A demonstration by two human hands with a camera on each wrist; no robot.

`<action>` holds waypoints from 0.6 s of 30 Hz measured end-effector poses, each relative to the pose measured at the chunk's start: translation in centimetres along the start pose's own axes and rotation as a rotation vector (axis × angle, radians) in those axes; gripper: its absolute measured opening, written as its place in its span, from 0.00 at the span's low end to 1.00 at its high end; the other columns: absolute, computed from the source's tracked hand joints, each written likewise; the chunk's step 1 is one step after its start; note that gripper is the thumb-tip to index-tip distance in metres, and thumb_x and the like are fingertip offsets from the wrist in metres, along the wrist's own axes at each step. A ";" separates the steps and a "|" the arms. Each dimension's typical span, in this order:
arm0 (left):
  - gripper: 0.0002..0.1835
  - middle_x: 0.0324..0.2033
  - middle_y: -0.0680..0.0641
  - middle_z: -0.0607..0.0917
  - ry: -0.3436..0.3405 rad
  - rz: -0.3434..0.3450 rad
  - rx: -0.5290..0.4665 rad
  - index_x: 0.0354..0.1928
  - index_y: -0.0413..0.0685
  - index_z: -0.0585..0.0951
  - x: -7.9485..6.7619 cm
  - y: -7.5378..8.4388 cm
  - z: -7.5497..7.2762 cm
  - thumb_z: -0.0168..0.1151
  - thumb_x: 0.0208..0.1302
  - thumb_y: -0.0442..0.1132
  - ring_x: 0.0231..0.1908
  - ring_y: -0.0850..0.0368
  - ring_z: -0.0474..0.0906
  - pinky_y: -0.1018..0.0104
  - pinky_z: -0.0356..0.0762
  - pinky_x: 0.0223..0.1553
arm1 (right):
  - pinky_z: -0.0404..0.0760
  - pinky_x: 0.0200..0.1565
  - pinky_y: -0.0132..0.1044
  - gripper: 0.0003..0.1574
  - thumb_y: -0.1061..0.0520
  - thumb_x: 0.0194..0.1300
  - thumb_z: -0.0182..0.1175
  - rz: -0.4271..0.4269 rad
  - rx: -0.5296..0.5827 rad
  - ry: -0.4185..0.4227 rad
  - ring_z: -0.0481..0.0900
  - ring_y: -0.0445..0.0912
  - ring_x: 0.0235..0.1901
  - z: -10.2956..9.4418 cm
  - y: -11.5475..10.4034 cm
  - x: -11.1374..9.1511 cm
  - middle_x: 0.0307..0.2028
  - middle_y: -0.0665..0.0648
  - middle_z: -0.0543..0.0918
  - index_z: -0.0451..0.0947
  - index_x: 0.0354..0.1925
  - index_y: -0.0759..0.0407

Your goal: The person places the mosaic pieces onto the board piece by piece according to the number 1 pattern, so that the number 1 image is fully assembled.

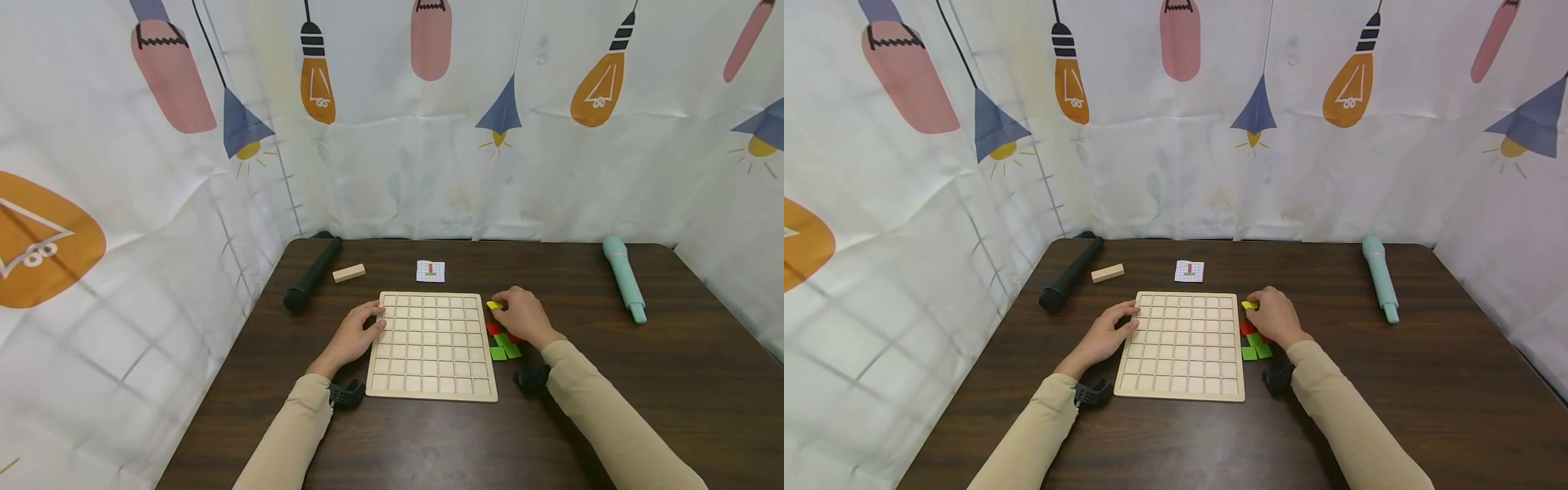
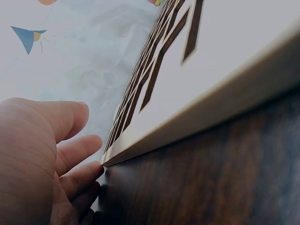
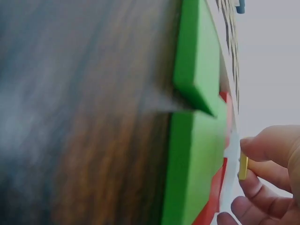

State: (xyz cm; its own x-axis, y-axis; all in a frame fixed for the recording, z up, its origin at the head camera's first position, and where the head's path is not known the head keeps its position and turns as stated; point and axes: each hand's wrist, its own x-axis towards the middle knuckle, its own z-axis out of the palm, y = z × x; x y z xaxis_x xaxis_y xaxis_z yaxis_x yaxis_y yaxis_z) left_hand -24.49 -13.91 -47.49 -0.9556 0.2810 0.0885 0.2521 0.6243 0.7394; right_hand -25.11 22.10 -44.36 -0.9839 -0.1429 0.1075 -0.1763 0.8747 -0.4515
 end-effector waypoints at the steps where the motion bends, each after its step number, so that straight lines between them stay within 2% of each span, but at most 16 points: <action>1: 0.21 0.69 0.47 0.68 -0.001 0.000 -0.002 0.62 0.47 0.77 0.0 0.0 0.0 0.56 0.72 0.46 0.71 0.46 0.57 0.42 0.56 0.68 | 0.80 0.43 0.53 0.19 0.58 0.64 0.64 -0.005 0.000 0.004 0.78 0.56 0.38 0.0 -0.1 0.0 0.44 0.66 0.80 0.82 0.51 0.67; 8: 0.21 0.70 0.47 0.67 -0.006 -0.003 -0.006 0.62 0.47 0.77 0.0 0.0 -0.1 0.55 0.73 0.46 0.72 0.46 0.56 0.42 0.55 0.69 | 0.81 0.42 0.53 0.18 0.57 0.63 0.66 -0.059 0.021 0.058 0.79 0.55 0.38 -0.1 -1.4 -0.1 0.45 0.64 0.81 0.83 0.50 0.64; 11: 0.21 0.70 0.47 0.67 -0.007 -0.009 0.000 0.63 0.47 0.77 0.0 0.0 -0.1 0.55 0.73 0.47 0.72 0.46 0.56 0.43 0.55 0.69 | 0.81 0.40 0.49 0.18 0.57 0.63 0.67 -0.073 0.032 0.068 0.79 0.53 0.37 0.1 -1.9 0.0 0.43 0.61 0.82 0.84 0.50 0.62; 18: 0.21 0.69 0.45 0.68 -0.002 0.013 0.003 0.61 0.44 0.78 -0.1 0.3 0.0 0.58 0.70 0.44 0.71 0.43 0.58 0.42 0.56 0.68 | 0.79 0.34 0.43 0.18 0.57 0.64 0.65 -0.099 0.040 -0.005 0.79 0.50 0.37 0.7 -3.6 0.2 0.42 0.59 0.82 0.83 0.52 0.59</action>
State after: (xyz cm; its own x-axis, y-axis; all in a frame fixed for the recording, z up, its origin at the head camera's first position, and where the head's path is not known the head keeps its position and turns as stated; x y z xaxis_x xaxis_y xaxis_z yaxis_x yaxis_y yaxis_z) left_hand -24.33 -13.79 -47.25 -0.9520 0.2903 0.0971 0.2651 0.6229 0.7360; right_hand -24.67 18.62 -43.36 -0.9618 -0.2298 0.1487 -0.2732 0.8371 -0.4739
